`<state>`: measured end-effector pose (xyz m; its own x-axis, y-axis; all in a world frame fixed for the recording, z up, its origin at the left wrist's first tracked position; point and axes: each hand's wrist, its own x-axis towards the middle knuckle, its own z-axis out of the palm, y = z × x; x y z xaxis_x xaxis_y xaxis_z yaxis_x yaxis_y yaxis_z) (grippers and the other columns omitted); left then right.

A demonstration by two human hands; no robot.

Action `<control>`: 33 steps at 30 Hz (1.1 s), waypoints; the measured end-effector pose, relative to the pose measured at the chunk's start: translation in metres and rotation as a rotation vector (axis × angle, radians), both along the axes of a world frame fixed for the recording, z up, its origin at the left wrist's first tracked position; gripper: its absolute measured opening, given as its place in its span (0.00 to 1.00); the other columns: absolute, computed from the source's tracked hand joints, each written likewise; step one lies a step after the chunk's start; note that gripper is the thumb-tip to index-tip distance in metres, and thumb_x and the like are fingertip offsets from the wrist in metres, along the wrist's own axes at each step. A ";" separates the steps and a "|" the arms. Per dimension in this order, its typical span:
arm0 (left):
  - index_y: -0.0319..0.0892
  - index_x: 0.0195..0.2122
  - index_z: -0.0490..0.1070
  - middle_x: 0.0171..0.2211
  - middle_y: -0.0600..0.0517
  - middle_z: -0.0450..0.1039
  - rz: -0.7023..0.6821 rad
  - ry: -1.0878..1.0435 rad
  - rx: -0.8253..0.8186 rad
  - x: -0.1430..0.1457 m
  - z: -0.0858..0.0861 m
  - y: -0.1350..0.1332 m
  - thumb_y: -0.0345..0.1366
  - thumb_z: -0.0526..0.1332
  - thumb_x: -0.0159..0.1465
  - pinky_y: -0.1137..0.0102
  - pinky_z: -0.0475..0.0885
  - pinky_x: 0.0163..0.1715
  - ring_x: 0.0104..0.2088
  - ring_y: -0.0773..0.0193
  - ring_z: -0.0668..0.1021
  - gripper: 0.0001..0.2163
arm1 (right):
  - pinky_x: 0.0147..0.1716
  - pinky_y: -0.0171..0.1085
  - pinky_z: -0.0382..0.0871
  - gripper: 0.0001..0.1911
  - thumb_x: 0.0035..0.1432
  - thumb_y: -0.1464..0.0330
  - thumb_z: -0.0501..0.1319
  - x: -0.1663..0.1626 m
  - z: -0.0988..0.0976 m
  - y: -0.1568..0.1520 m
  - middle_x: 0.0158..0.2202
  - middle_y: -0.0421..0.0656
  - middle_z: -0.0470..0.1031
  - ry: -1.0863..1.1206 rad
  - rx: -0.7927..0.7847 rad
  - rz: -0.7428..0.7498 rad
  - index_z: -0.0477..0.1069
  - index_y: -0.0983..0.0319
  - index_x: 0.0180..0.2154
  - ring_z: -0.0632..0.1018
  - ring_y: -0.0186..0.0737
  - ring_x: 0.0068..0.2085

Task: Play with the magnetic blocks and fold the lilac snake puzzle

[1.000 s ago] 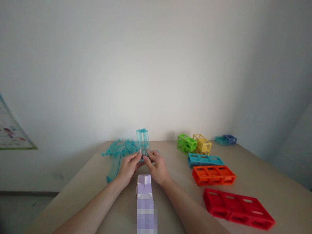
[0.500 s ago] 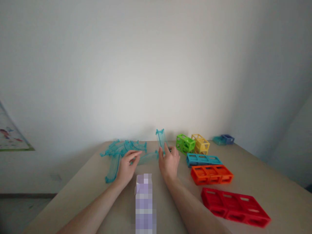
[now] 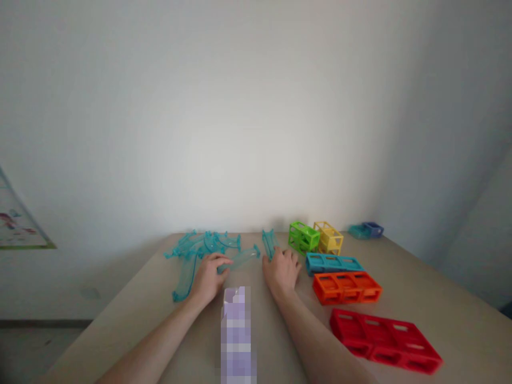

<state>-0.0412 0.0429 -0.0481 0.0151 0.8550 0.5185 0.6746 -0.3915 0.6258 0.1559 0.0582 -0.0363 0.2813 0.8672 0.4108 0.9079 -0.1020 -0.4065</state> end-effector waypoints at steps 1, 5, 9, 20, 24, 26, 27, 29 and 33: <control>0.43 0.35 0.79 0.37 0.48 0.73 -0.002 -0.003 -0.002 0.000 -0.001 0.001 0.21 0.60 0.53 0.61 0.65 0.49 0.44 0.57 0.72 0.13 | 0.43 0.50 0.61 0.21 0.56 0.65 0.59 0.000 0.000 0.000 0.44 0.59 0.72 -0.004 -0.007 0.008 0.71 0.66 0.51 0.70 0.59 0.49; 0.43 0.34 0.79 0.38 0.48 0.72 -0.023 -0.025 -0.002 0.000 -0.004 0.003 0.20 0.60 0.52 0.60 0.65 0.50 0.44 0.57 0.72 0.14 | 0.41 0.48 0.62 0.21 0.55 0.69 0.58 0.000 -0.002 -0.001 0.43 0.59 0.71 -0.012 -0.020 0.014 0.70 0.67 0.51 0.72 0.57 0.45; 0.44 0.34 0.80 0.38 0.48 0.72 -0.088 -0.051 -0.015 -0.002 -0.007 0.004 0.17 0.60 0.48 0.62 0.66 0.48 0.44 0.57 0.72 0.18 | 0.43 0.50 0.60 0.23 0.52 0.69 0.61 -0.004 0.002 -0.004 0.48 0.61 0.66 -0.032 0.061 -0.027 0.70 0.65 0.52 0.67 0.62 0.50; 0.42 0.29 0.79 0.32 0.49 0.76 -0.061 -0.373 -0.047 -0.006 -0.002 0.012 0.23 0.59 0.52 0.63 0.71 0.41 0.36 0.60 0.76 0.11 | 0.28 0.34 0.64 0.14 0.61 0.63 0.54 -0.015 0.007 -0.012 0.23 0.41 0.75 0.368 0.138 0.729 0.75 0.61 0.31 0.74 0.38 0.25; 0.41 0.33 0.79 0.35 0.47 0.78 -0.113 -0.539 -0.058 0.001 0.004 0.009 0.31 0.60 0.56 0.65 0.73 0.39 0.36 0.59 0.77 0.08 | 0.22 0.33 0.62 0.25 0.62 0.55 0.52 -0.020 0.003 -0.013 0.16 0.41 0.72 0.439 0.018 0.752 0.71 0.62 0.20 0.73 0.36 0.20; 0.41 0.32 0.79 0.36 0.47 0.78 -0.172 -0.580 -0.064 0.007 0.008 0.003 0.32 0.62 0.54 0.66 0.73 0.40 0.38 0.59 0.77 0.07 | 0.21 0.32 0.63 0.24 0.62 0.54 0.51 -0.024 0.001 -0.013 0.18 0.41 0.73 0.466 -0.010 0.770 0.73 0.62 0.24 0.74 0.36 0.20; 0.41 0.31 0.79 0.36 0.47 0.78 -0.209 -0.592 -0.068 0.010 0.010 -0.001 0.33 0.63 0.54 0.66 0.72 0.40 0.39 0.58 0.77 0.06 | 0.21 0.32 0.64 0.23 0.62 0.53 0.52 -0.026 0.000 -0.013 0.20 0.41 0.75 0.523 -0.015 0.771 0.74 0.62 0.29 0.75 0.37 0.21; 0.41 0.33 0.79 0.37 0.47 0.77 -0.326 -0.646 -0.102 0.015 0.014 -0.008 0.33 0.64 0.53 0.66 0.72 0.40 0.39 0.59 0.77 0.08 | 0.19 0.32 0.65 0.21 0.60 0.51 0.53 -0.030 -0.002 -0.011 0.26 0.41 0.76 0.704 -0.012 0.752 0.71 0.62 0.40 0.76 0.37 0.22; 0.41 0.36 0.79 0.38 0.47 0.76 -0.449 -0.637 -0.166 0.021 0.018 -0.016 0.33 0.64 0.53 0.68 0.73 0.38 0.38 0.59 0.77 0.10 | 0.16 0.33 0.66 0.24 0.57 0.49 0.54 -0.035 -0.006 -0.006 0.27 0.40 0.74 0.927 0.019 0.677 0.65 0.62 0.43 0.73 0.36 0.21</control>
